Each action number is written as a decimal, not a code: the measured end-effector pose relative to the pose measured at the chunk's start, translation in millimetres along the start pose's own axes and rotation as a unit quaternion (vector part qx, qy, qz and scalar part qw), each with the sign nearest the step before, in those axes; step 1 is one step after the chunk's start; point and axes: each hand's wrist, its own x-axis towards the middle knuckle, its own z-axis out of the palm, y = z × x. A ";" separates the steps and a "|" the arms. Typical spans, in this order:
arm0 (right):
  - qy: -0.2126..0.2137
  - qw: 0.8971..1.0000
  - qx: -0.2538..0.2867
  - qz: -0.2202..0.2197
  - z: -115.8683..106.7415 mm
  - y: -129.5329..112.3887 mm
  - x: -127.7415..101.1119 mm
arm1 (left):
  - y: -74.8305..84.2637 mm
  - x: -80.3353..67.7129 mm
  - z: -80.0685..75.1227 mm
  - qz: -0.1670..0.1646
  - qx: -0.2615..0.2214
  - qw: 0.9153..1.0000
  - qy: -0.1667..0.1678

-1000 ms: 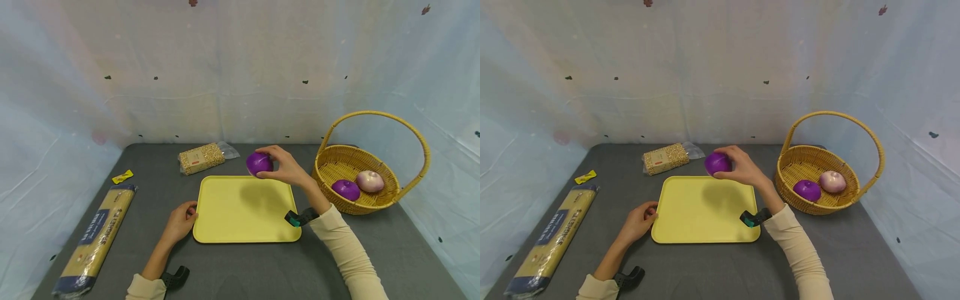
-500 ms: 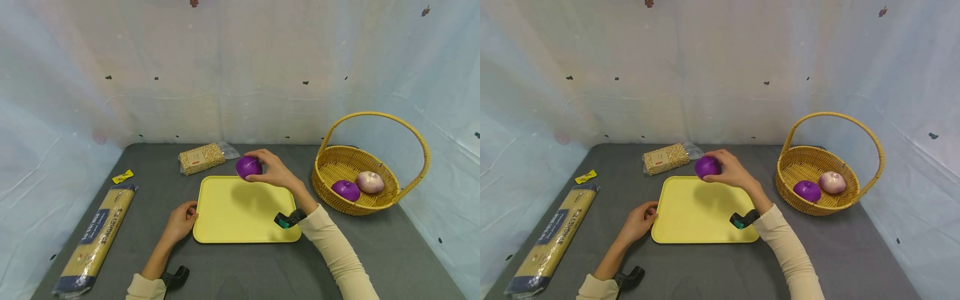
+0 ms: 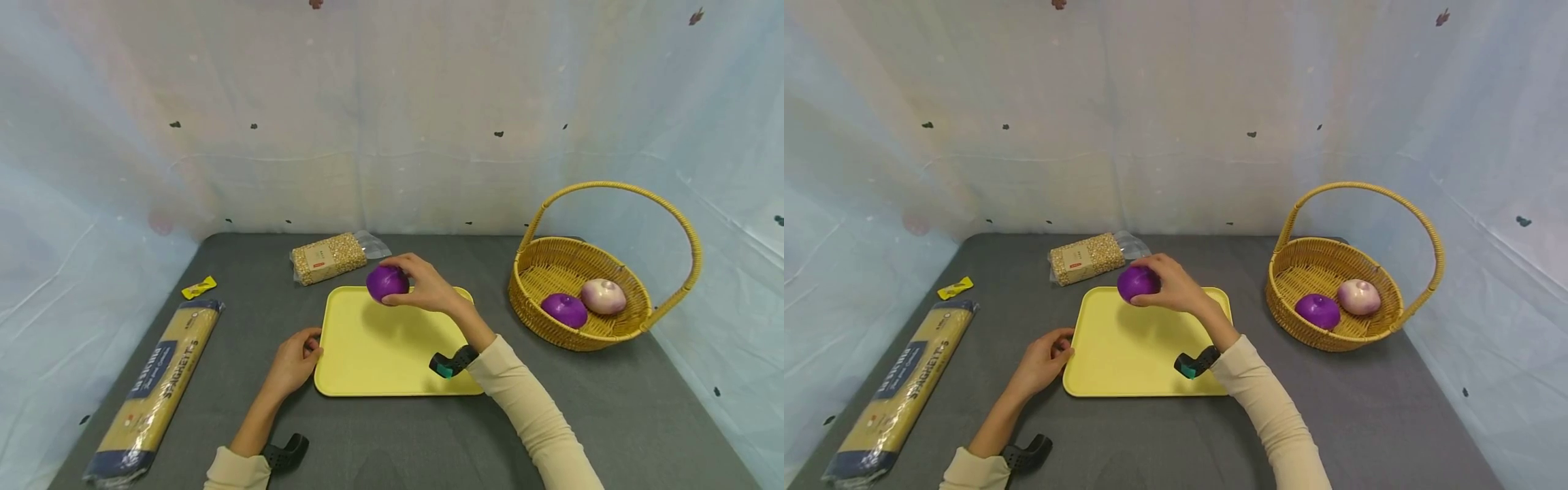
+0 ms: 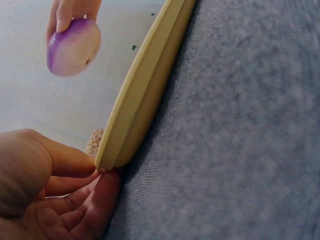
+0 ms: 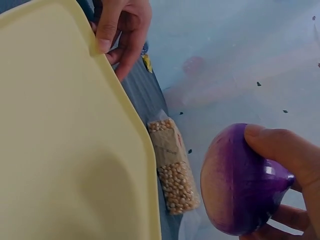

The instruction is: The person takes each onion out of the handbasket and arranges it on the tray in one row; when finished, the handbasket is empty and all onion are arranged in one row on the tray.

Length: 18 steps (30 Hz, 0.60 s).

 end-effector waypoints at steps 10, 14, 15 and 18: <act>-0.011 1.000 -0.006 0.000 18.1 -1.3 10.8 | -2.1 -0.5 0.9 -0.002 0.001 1.000 0.000; -0.014 1.000 -0.021 0.000 25.4 -0.4 14.0 | -0.2 -0.6 0.0 -0.001 -0.001 1.000 -0.001; -0.014 1.000 -0.024 0.001 27.2 -0.2 14.5 | 0.1 -0.4 -0.2 -0.002 -0.001 1.000 -0.001; -0.011 0.999 -0.036 -0.001 31.9 1.1 16.2 | 1.0 -0.4 -0.9 -0.003 0.001 1.000 -0.002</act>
